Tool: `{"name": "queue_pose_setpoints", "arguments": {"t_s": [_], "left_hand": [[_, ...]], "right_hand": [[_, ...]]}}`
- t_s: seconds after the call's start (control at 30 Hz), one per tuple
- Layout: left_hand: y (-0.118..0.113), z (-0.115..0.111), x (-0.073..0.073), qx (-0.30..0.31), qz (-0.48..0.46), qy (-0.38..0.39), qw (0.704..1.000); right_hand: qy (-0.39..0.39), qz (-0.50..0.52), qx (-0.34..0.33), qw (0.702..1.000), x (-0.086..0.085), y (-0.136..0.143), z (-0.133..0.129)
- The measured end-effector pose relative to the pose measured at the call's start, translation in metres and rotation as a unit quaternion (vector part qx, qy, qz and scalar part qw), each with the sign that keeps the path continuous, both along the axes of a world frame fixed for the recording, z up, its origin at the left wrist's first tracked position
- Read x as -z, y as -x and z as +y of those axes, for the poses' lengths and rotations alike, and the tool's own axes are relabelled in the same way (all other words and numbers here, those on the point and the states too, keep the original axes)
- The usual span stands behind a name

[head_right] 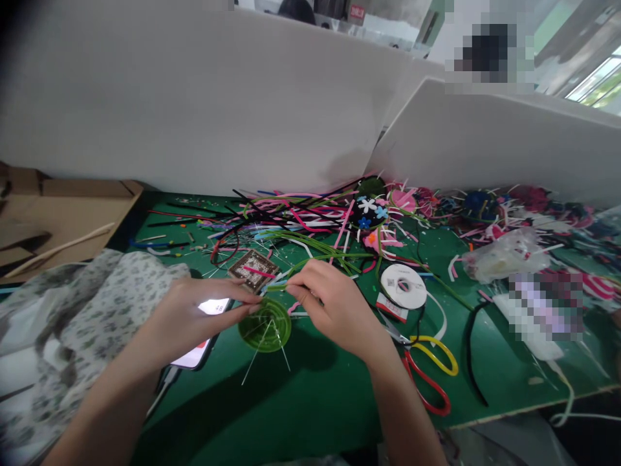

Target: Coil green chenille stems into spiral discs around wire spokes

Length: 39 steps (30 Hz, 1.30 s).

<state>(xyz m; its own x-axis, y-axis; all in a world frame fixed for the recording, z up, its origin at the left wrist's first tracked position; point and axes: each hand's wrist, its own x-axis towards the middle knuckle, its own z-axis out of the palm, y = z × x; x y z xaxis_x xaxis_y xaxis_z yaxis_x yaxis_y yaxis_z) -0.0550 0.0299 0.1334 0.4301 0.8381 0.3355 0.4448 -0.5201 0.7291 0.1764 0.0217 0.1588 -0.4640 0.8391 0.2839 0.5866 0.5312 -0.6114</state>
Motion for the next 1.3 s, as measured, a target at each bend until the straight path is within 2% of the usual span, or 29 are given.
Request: {"name": "queue_pose_setpoints", "arguments": {"t_s": [0.27, 0.57, 0.73, 0.93, 1.13, 1.23, 1.3], "left_hand": [[0.001, -0.003, -0.002, 0.008, -0.007, -0.042, 0.999], [0.0, -0.004, -0.005, 0.01, -0.001, -0.044, 0.999], [0.0, -0.003, -0.005, 0.013, 0.0, -0.041, 0.999], [0.0, -0.004, -0.004, 0.009, 0.003, -0.056, 0.998], [-0.001, -0.004, -0.004, 0.029, -0.003, -0.059, 0.998], [-0.002, -0.005, -0.004, 0.045, -0.013, -0.087, 0.995], [-0.002, -0.006, -0.004, 0.057, -0.008, -0.137, 0.989]], "right_hand": [[-0.024, -0.012, -0.017, 0.999, 0.001, -0.001, -0.002], [-0.055, 0.006, -0.008, 0.998, 0.001, -0.001, -0.006], [-0.057, -0.007, -0.022, 0.998, 0.001, -0.001, -0.005], [-0.063, -0.024, -0.005, 0.998, 0.003, -0.002, -0.007], [-0.072, -0.014, -0.011, 0.997, 0.004, -0.001, -0.008], [-0.085, -0.001, -0.014, 0.996, 0.002, -0.002, -0.009], [-0.103, 0.009, -0.011, 0.995, 0.0, -0.003, -0.012]]}}
